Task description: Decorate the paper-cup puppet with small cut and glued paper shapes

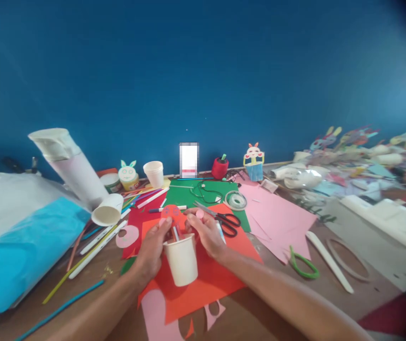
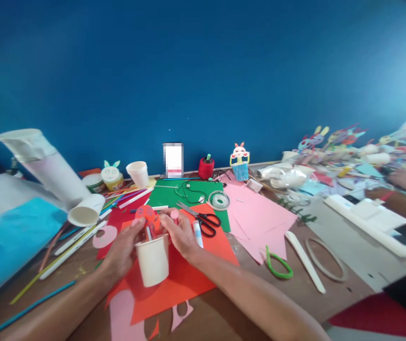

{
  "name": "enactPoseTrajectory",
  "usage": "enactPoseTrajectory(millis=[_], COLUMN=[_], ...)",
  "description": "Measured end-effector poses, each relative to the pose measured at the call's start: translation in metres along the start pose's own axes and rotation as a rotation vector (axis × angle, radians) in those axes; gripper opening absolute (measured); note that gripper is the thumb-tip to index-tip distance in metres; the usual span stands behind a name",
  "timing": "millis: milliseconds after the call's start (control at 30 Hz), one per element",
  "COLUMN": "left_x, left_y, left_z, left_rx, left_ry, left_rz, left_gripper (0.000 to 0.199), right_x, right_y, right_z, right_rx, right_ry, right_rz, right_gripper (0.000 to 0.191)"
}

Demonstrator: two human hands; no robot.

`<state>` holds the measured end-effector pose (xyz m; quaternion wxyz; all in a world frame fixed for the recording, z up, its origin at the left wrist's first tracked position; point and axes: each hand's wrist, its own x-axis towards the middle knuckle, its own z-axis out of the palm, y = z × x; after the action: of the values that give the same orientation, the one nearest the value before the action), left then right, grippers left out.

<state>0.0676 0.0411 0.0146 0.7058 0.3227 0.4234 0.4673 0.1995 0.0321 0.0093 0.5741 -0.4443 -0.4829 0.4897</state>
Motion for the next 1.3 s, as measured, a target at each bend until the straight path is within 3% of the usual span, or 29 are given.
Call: enactPoseTrajectory(millis=[167, 367, 633, 833, 933, 1033, 1300], left_x=[0.002, 0.0, 0.009, 0.01, 0.011, 0.011, 0.01], left_y=[0.001, 0.008, 0.005, 0.006, 0.005, 0.004, 0.004], left_z=[-0.003, -0.001, -0.009, -0.01, -0.01, -0.011, -0.011], left_rx=[-0.02, -0.065, -0.082, -0.085, -0.099, -0.08, -0.049], left_ry=[0.009, 0.028, 0.016, -0.02, -0.006, -0.022, -0.033], left_rz=[0.0, -0.06, -0.158, -0.208, -0.189, -0.187, -0.152], left_gripper=[0.018, 0.017, 0.02, 0.02, 0.016, 0.016, 0.018], right_x=[0.006, 0.018, 0.022, 0.031, 0.041, 0.05, 0.067], right_y=[0.001, 0.0, 0.001, -0.001, 0.0, 0.003, 0.014], right_z=[-0.013, -0.029, -0.034, -0.049, -0.067, -0.085, -0.12], right_rx=[0.099, 0.307, 0.375, 0.232, 0.04, -0.174, -0.687], right_ry=[0.006, -0.043, 0.007, 0.165, 0.338, 0.416, 0.536], right_rz=[-0.026, 0.07, 0.048, -0.111, -0.248, -0.312, -0.328], right_gripper=[0.037, 0.06, 0.057, 0.046, 0.039, 0.03, 0.025])
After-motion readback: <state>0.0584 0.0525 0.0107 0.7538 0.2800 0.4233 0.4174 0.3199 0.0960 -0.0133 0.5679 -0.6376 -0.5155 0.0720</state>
